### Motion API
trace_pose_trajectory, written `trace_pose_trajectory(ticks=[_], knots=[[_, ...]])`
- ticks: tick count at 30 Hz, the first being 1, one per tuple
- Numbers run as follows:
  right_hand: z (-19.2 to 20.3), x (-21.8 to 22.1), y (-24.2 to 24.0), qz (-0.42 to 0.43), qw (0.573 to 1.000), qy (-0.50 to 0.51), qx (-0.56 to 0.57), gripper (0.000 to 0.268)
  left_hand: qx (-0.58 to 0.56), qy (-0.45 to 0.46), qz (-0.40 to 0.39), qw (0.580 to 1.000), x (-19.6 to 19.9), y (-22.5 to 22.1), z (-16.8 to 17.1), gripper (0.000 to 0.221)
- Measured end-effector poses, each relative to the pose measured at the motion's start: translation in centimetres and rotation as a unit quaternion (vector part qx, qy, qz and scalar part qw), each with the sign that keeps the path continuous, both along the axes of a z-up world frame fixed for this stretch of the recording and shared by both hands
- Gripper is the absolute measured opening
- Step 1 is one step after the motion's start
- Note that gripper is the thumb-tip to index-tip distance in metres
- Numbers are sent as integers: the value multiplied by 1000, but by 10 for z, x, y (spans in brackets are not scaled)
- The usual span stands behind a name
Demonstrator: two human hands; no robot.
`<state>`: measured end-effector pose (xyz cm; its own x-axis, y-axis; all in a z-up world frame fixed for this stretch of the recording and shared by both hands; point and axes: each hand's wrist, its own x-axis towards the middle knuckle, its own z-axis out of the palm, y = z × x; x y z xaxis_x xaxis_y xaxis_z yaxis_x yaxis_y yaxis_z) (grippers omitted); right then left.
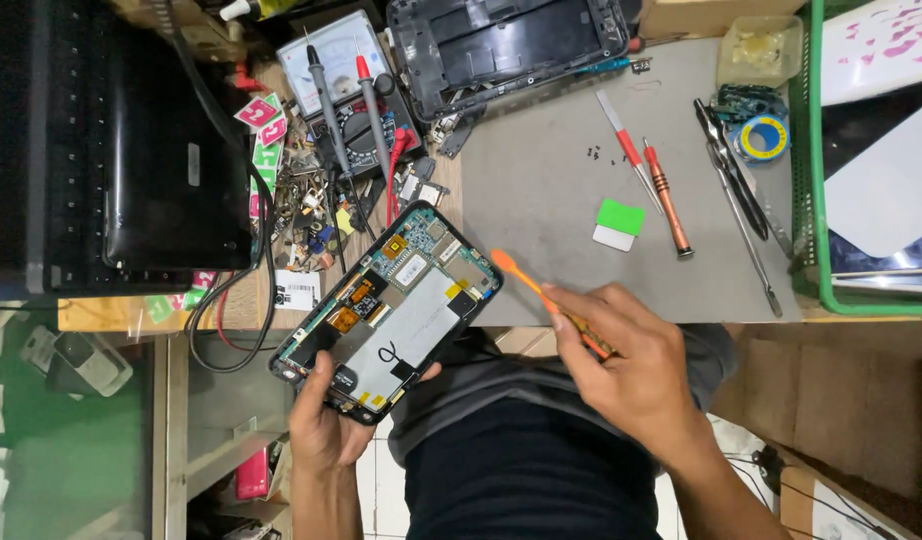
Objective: Disassembling and cleaning the internal frame and components of a tablet at a repair bench.
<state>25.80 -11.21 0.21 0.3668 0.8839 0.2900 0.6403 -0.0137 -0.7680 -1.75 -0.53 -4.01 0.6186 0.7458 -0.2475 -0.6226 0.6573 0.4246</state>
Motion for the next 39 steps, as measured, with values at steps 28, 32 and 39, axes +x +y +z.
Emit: trace_pose_trajectory(ticks=[28, 32, 39], knots=[[33, -41, 46, 103, 989, -58, 88, 21, 31, 284, 55, 957, 14, -12, 36, 55], [32, -22, 46, 41, 996, -40, 68, 24, -75, 224, 68, 969, 19, -13, 45, 62], [67, -75, 37, 185, 977, -88, 57, 26, 99, 266, 68, 956, 2, -17, 12, 45]])
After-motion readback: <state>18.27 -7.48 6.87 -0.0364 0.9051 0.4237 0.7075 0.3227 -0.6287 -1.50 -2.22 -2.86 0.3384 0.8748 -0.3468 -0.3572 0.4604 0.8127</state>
